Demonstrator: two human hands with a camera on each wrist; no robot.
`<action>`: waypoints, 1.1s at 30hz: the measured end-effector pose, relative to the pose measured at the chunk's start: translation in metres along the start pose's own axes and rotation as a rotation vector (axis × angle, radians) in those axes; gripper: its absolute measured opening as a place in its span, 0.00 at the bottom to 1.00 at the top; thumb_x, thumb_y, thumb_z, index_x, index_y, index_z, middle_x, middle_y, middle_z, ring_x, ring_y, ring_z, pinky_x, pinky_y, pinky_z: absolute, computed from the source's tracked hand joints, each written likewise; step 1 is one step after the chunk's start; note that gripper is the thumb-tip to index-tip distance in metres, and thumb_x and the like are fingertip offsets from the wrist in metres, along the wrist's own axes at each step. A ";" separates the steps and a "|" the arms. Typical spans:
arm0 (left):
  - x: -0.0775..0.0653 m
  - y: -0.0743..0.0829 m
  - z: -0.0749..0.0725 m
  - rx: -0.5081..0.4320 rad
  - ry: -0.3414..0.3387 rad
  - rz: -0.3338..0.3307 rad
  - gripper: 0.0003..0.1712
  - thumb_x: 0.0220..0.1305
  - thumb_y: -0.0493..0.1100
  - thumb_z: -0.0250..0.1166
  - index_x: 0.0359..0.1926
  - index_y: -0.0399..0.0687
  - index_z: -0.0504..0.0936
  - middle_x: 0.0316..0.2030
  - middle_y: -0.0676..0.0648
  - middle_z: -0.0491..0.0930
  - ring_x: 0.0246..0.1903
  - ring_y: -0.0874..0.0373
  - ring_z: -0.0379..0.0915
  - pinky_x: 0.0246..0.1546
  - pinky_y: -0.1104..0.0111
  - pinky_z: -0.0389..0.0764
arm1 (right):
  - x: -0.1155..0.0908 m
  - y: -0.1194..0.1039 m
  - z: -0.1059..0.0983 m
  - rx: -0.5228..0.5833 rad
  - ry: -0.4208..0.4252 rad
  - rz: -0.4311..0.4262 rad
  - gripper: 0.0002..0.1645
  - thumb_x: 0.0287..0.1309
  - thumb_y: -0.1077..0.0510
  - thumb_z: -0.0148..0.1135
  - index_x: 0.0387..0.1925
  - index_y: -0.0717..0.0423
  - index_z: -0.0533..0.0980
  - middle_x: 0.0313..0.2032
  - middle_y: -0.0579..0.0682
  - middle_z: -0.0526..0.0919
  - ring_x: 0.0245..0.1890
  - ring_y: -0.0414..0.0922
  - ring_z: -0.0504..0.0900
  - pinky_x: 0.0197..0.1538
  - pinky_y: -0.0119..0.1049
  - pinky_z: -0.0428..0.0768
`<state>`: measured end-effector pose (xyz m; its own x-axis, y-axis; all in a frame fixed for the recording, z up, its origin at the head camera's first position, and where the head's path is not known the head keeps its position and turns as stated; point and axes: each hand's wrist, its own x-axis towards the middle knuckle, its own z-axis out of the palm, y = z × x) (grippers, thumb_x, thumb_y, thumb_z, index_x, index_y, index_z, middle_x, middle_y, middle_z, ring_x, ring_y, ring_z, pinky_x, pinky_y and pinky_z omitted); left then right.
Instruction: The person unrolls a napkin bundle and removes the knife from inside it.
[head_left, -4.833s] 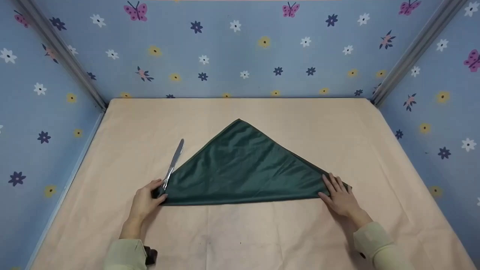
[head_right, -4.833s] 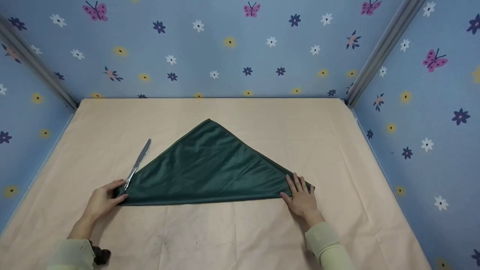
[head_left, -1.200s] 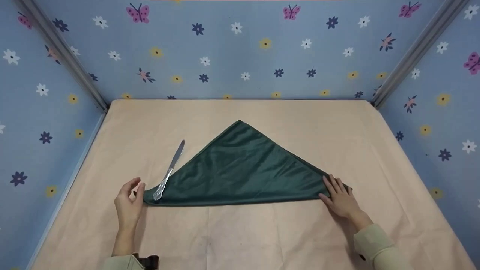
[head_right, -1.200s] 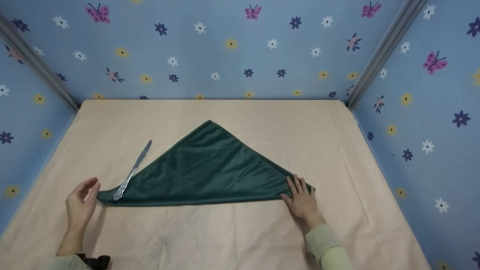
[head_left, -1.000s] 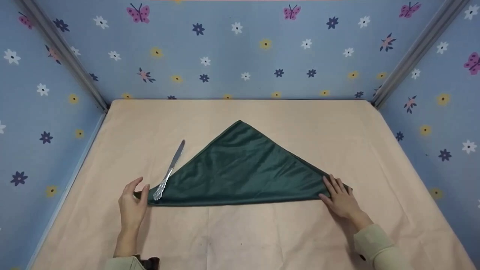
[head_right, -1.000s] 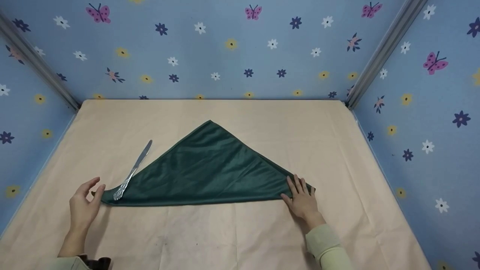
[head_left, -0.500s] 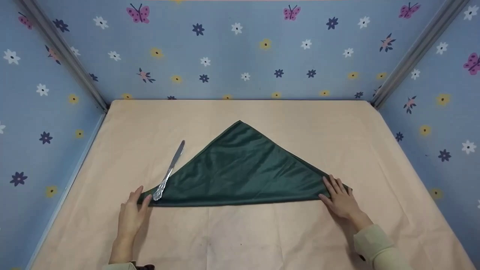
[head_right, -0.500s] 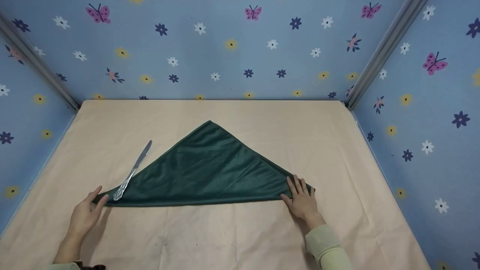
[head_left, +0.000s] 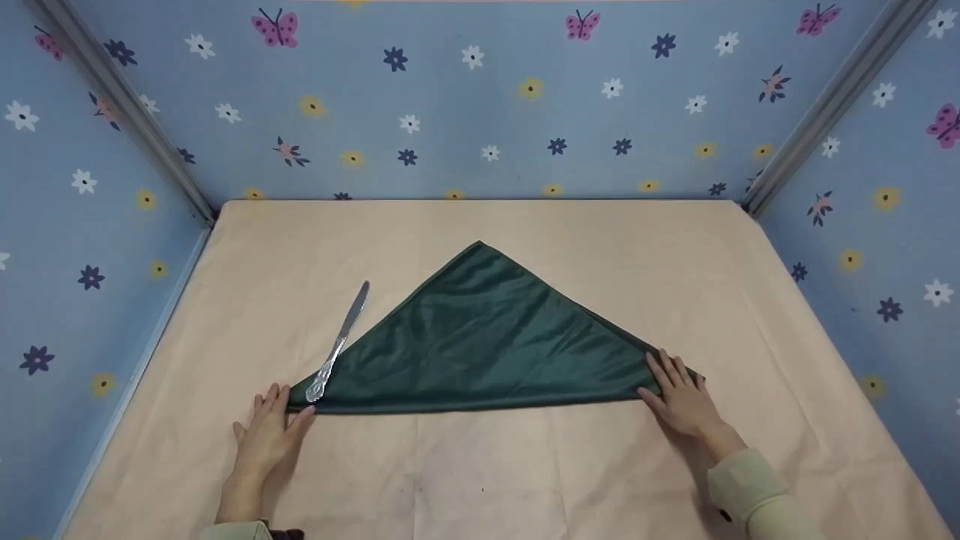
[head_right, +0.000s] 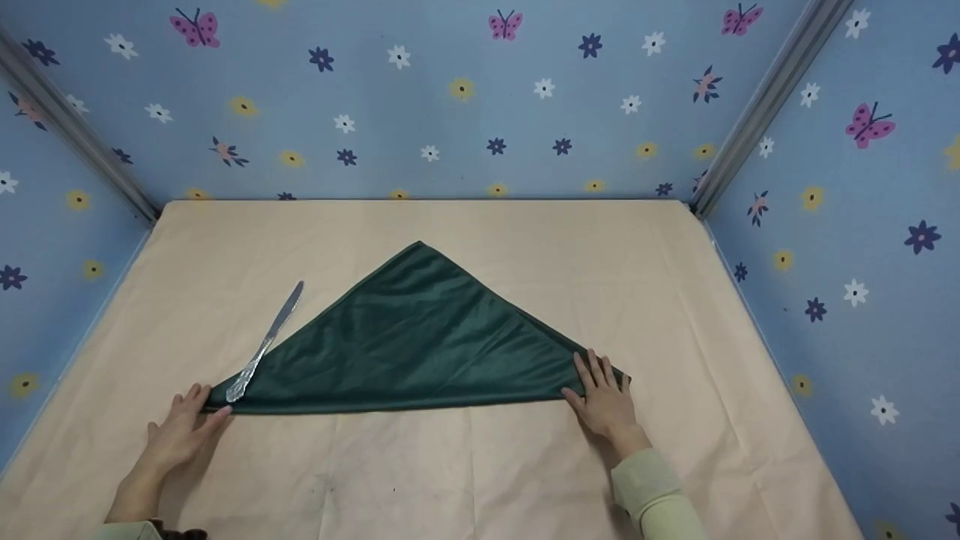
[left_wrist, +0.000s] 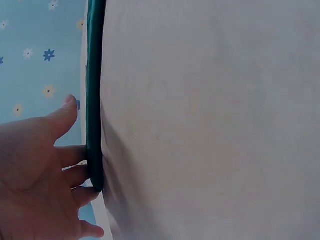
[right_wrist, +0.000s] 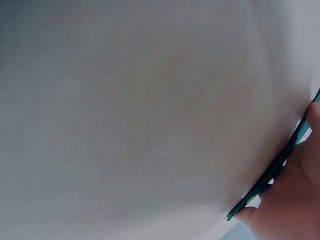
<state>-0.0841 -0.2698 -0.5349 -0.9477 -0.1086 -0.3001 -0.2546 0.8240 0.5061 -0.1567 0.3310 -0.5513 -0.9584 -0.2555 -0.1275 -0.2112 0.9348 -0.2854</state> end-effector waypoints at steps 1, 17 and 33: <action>0.000 0.000 0.001 0.006 -0.004 0.000 0.45 0.63 0.61 0.45 0.64 0.26 0.45 0.63 0.27 0.37 0.61 0.31 0.27 0.48 0.33 0.28 | 0.000 0.000 0.000 -0.001 0.000 0.000 0.40 0.62 0.40 0.42 0.66 0.60 0.49 0.66 0.63 0.44 0.64 0.61 0.42 0.55 0.66 0.42; 0.000 0.000 0.002 0.020 -0.009 0.007 0.48 0.61 0.59 0.50 0.64 0.26 0.40 0.63 0.27 0.34 0.61 0.31 0.27 0.50 0.34 0.34 | 0.000 0.001 0.002 -0.014 0.008 -0.005 0.40 0.62 0.41 0.43 0.66 0.61 0.49 0.65 0.64 0.45 0.64 0.62 0.42 0.55 0.66 0.42; 0.020 0.016 0.001 -0.128 0.314 0.042 0.34 0.62 0.44 0.55 0.61 0.26 0.55 0.61 0.28 0.50 0.61 0.35 0.45 0.58 0.46 0.47 | 0.000 0.000 0.001 -0.028 -0.003 -0.001 0.41 0.62 0.40 0.41 0.66 0.61 0.48 0.65 0.64 0.45 0.64 0.62 0.42 0.55 0.66 0.42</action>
<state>-0.1073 -0.2581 -0.5342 -0.9658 -0.2583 -0.0232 -0.2174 0.7573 0.6158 -0.1568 0.3308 -0.5520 -0.9577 -0.2568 -0.1298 -0.2173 0.9411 -0.2589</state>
